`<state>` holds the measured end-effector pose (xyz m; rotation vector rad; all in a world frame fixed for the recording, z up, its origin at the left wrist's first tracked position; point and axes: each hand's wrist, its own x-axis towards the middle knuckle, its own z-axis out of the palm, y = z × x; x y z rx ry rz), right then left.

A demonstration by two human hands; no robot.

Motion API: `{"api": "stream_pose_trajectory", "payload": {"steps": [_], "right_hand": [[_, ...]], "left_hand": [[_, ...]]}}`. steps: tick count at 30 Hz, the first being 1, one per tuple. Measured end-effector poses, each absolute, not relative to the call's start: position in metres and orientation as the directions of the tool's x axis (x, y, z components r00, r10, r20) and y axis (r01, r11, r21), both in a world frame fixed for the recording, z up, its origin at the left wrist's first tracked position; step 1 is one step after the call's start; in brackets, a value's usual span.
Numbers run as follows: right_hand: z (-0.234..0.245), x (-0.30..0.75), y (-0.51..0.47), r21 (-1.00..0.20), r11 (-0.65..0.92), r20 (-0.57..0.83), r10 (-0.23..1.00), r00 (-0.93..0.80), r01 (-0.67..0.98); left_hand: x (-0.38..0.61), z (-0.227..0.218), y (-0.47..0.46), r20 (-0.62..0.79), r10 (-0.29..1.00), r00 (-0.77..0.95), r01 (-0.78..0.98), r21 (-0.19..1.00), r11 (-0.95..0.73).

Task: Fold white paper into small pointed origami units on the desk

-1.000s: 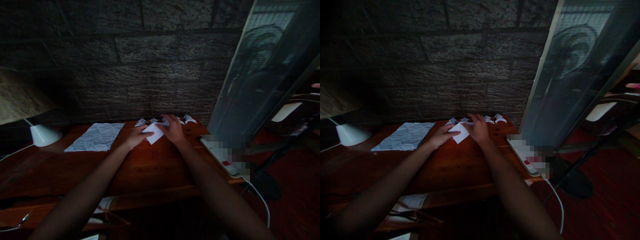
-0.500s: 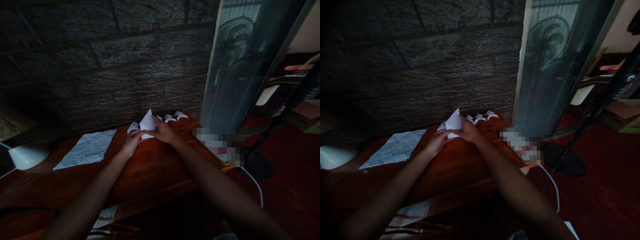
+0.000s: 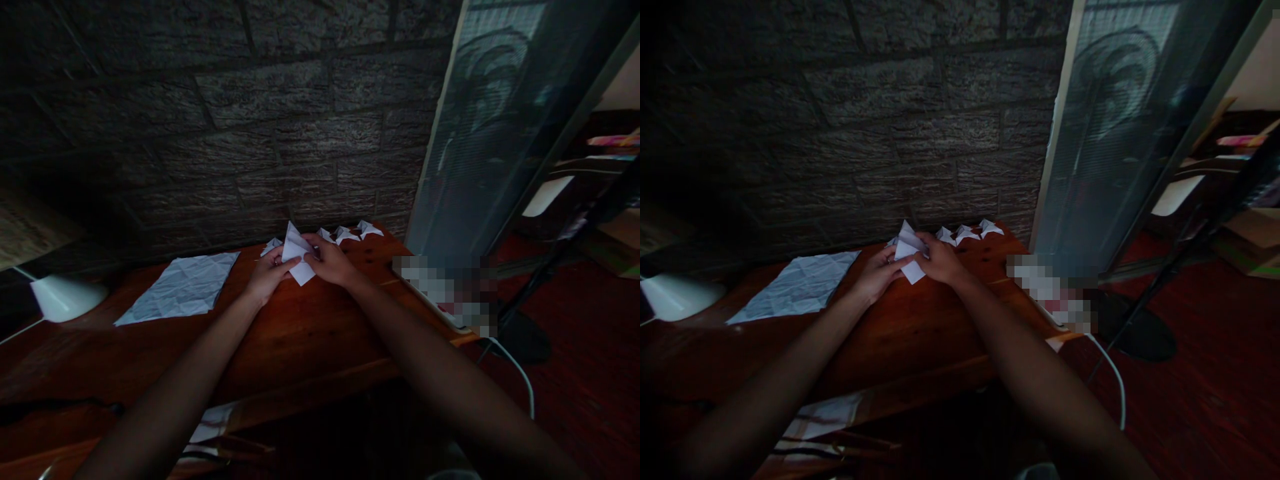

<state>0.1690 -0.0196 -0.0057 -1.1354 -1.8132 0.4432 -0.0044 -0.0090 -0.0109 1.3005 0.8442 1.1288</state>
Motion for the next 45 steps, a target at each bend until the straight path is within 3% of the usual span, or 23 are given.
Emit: {"api": "stream_pose_trajectory", "payload": {"steps": [5, 12, 18, 28, 34, 40, 45], "right_hand": [[-0.003, 0.171, -0.022, -0.689, 0.562, 0.546, 0.818, -0.18, 0.458], [-0.005, 0.169, -0.024, -0.75, 0.562, 0.48, 0.825, -0.299, 0.348], [-0.009, 0.17, -0.018, -0.784, 0.549, 0.486, 0.833, -0.264, 0.29], [-0.012, 0.17, -0.017, -0.858, 0.491, 0.434, 0.849, -0.3, 0.15], [-0.013, 0.168, -0.014, -0.787, 0.569, 0.53, 0.822, -0.211, 0.24], [-0.007, 0.17, -0.017, -0.748, 0.485, 0.478, 0.867, -0.138, 0.454], [-0.009, 0.173, -0.011, -0.804, 0.429, 0.462, 0.886, -0.021, 0.411]], "left_hand": [[-0.003, -0.007, -0.012, 0.095, 0.978, 0.188, -0.194, 0.979, -0.057], [-0.006, -0.011, -0.005, 0.183, 0.972, 0.148, -0.227, 0.963, -0.146], [-0.007, -0.01, -0.001, 0.189, 0.981, 0.033, -0.315, 0.934, -0.169], [-0.002, -0.003, -0.01, 0.148, 0.979, 0.14, -0.346, 0.934, -0.091], [-0.002, -0.007, -0.006, 0.134, 0.983, 0.128, -0.327, 0.941, -0.086], [-0.004, -0.009, -0.005, 0.191, 0.978, 0.087, -0.237, 0.957, -0.165], [-0.003, -0.006, -0.009, 0.19, 0.974, 0.124, -0.239, 0.958, -0.156]]}}
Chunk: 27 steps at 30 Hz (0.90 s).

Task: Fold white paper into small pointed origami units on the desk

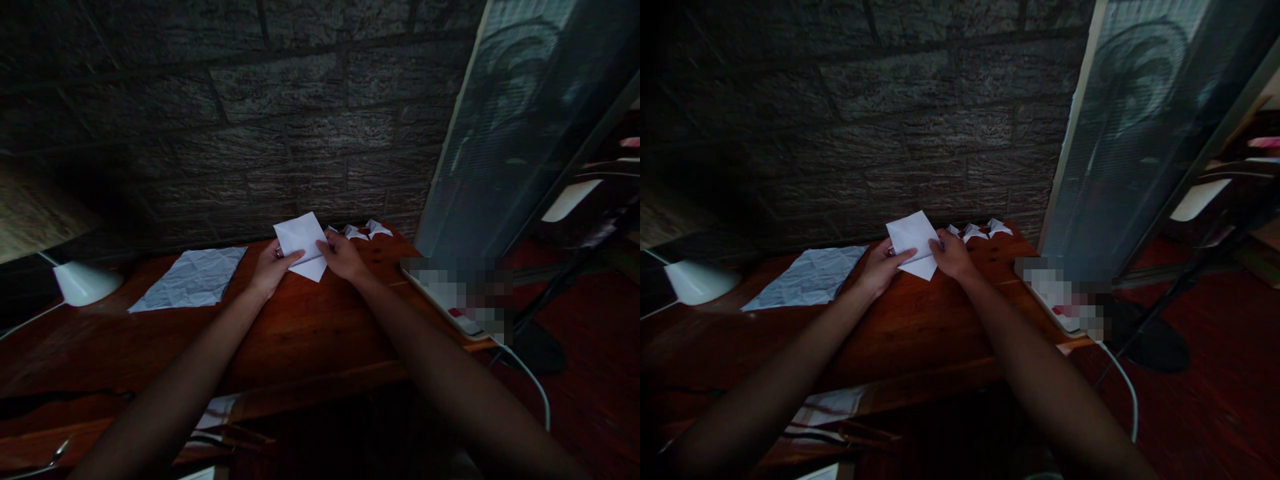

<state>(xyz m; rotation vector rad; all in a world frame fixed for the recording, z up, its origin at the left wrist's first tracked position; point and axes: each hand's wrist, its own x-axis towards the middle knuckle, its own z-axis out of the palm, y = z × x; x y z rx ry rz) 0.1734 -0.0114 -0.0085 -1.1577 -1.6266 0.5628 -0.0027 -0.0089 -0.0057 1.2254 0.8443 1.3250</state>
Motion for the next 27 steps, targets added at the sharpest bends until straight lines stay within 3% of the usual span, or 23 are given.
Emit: {"api": "stream_pose_trajectory", "payload": {"steps": [6, 17, 23, 27], "right_hand": [[-0.008, 0.17, -0.012, -0.881, 0.425, 0.427, 0.903, -0.039, 0.208], [-0.007, 0.168, -0.02, -0.914, 0.344, 0.334, 0.939, -0.085, 0.216], [-0.01, 0.165, -0.014, -0.961, 0.271, 0.272, 0.962, 0.018, 0.047], [-0.01, 0.162, -0.013, -0.971, 0.23, 0.23, 0.973, 0.0, -0.066]], "left_hand": [[-0.004, -0.004, -0.008, 0.157, 0.986, 0.063, -0.267, 0.954, -0.135], [-0.01, -0.003, -0.004, 0.126, 0.991, 0.048, -0.281, 0.954, -0.107], [-0.005, 0.003, -0.014, 0.131, 0.976, 0.172, -0.263, 0.961, -0.083], [-0.005, -0.002, -0.011, 0.141, 0.985, 0.102, -0.27, 0.957, -0.109]]}}
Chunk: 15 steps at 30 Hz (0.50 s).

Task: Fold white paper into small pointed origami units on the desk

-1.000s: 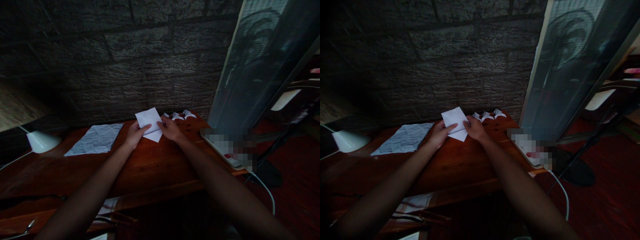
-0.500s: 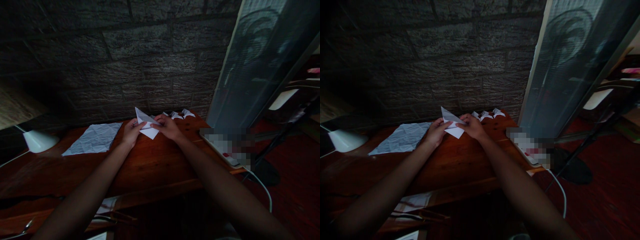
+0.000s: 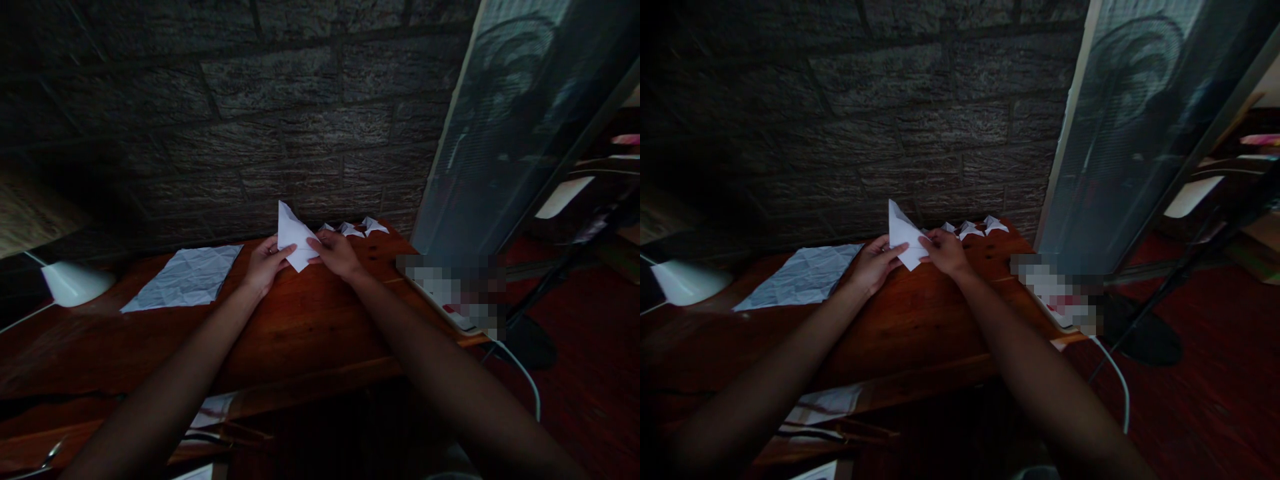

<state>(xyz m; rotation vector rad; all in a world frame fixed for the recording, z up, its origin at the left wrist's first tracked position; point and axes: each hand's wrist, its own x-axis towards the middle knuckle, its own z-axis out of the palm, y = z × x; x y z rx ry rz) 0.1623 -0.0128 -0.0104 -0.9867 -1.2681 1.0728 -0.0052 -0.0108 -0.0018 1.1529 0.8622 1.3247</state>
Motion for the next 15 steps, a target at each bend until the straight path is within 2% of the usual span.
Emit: {"api": "stream_pose_trajectory", "payload": {"steps": [4, 8, 11, 15], "right_hand": [[-0.007, 0.16, -0.017, -0.976, 0.173, 0.183, 0.98, -0.075, -0.131], [-0.002, 0.161, -0.021, -0.975, 0.118, 0.141, 0.984, -0.112, -0.188], [0.001, 0.164, -0.022, -0.984, 0.104, 0.119, 0.988, -0.097, -0.146], [0.002, 0.166, -0.021, -0.985, 0.15, 0.155, 0.986, -0.06, -0.085]], "left_hand": [[-0.007, -0.001, -0.009, 0.158, 0.986, 0.062, -0.323, 0.938, -0.13], [-0.006, 0.004, -0.011, 0.15, 0.984, 0.096, -0.327, 0.938, -0.111], [-0.006, 0.004, -0.013, 0.147, 0.981, 0.127, -0.302, 0.948, -0.103], [-0.007, 0.002, -0.012, 0.152, 0.977, 0.147, -0.27, 0.957, -0.108]]}}
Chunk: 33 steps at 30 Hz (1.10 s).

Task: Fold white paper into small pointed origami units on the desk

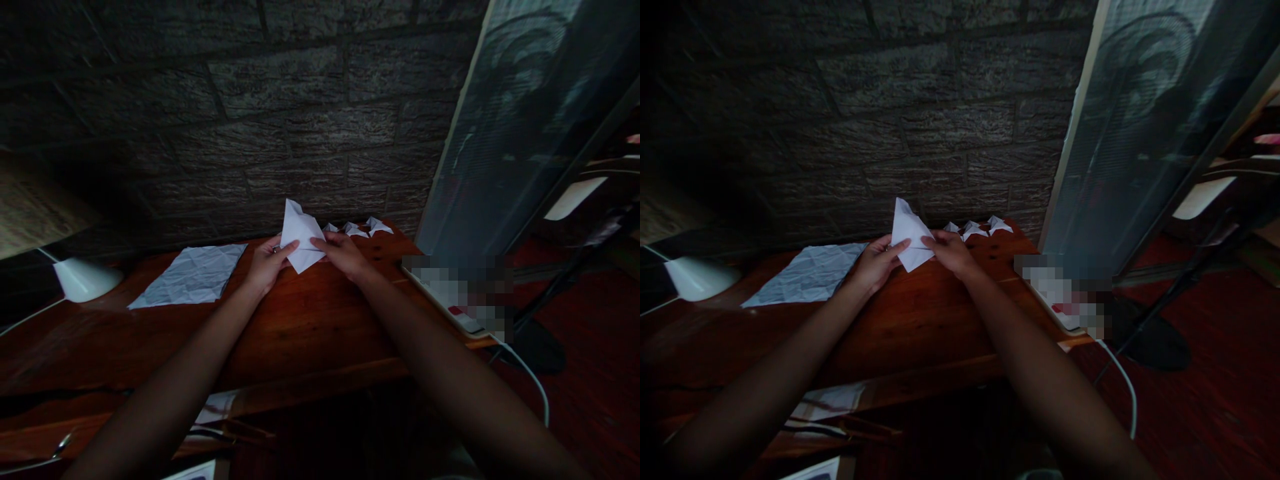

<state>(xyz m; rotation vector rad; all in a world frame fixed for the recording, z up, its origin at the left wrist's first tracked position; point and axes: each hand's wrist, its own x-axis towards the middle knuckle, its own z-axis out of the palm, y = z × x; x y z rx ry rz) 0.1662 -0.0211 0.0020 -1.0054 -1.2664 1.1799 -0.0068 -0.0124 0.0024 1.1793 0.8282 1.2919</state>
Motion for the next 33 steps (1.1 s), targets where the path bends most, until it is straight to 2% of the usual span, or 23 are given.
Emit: {"api": "stream_pose_trajectory", "payload": {"steps": [3, 9, 12, 17, 20, 23, 27, 30, 33], "right_hand": [[0.001, 0.168, -0.021, -0.984, 0.163, 0.166, 0.985, -0.039, -0.079], [-0.001, 0.17, -0.02, -0.987, 0.157, 0.159, 0.986, -0.051, -0.033], [0.0, 0.17, -0.02, -0.985, 0.17, 0.171, 0.985, -0.013, -0.017], [0.002, 0.17, -0.022, -0.971, 0.208, 0.202, 0.978, 0.054, -0.119], [-0.002, 0.169, -0.021, -0.974, 0.206, 0.207, 0.978, 0.002, -0.091], [-0.008, 0.168, -0.017, -0.958, 0.285, 0.287, 0.957, -0.051, -0.037], [-0.011, 0.168, -0.011, -0.909, 0.416, 0.416, 0.909, -0.008, 0.002], [-0.01, 0.168, -0.01, -0.892, 0.45, 0.446, 0.891, -0.08, 0.045], [-0.009, 0.166, -0.013, -0.856, 0.492, 0.472, 0.869, -0.15, 0.158]], "left_hand": [[-0.007, 0.001, -0.01, 0.177, 0.975, 0.135, -0.257, 0.957, -0.139], [-0.01, -0.001, -0.002, 0.272, 0.962, 0.0, -0.274, 0.926, -0.261], [-0.01, -0.001, -0.004, 0.289, 0.956, 0.055, -0.212, 0.939, -0.272], [-0.005, 0.001, -0.014, 0.309, 0.934, 0.177, -0.066, 0.951, -0.302], [-0.002, 0.001, -0.018, 0.298, 0.931, 0.213, -0.039, 0.954, -0.296], [0.0, 0.0, -0.019, 0.285, 0.929, 0.234, -0.028, 0.958, -0.287], [-0.001, -0.003, -0.014, 0.301, 0.942, 0.15, -0.053, 0.954, -0.296], [-0.004, -0.006, -0.008, 0.285, 0.957, 0.054, -0.129, 0.952, -0.276], [-0.007, -0.008, -0.003, 0.238, 0.971, 0.022, -0.249, 0.942, -0.225]]}}
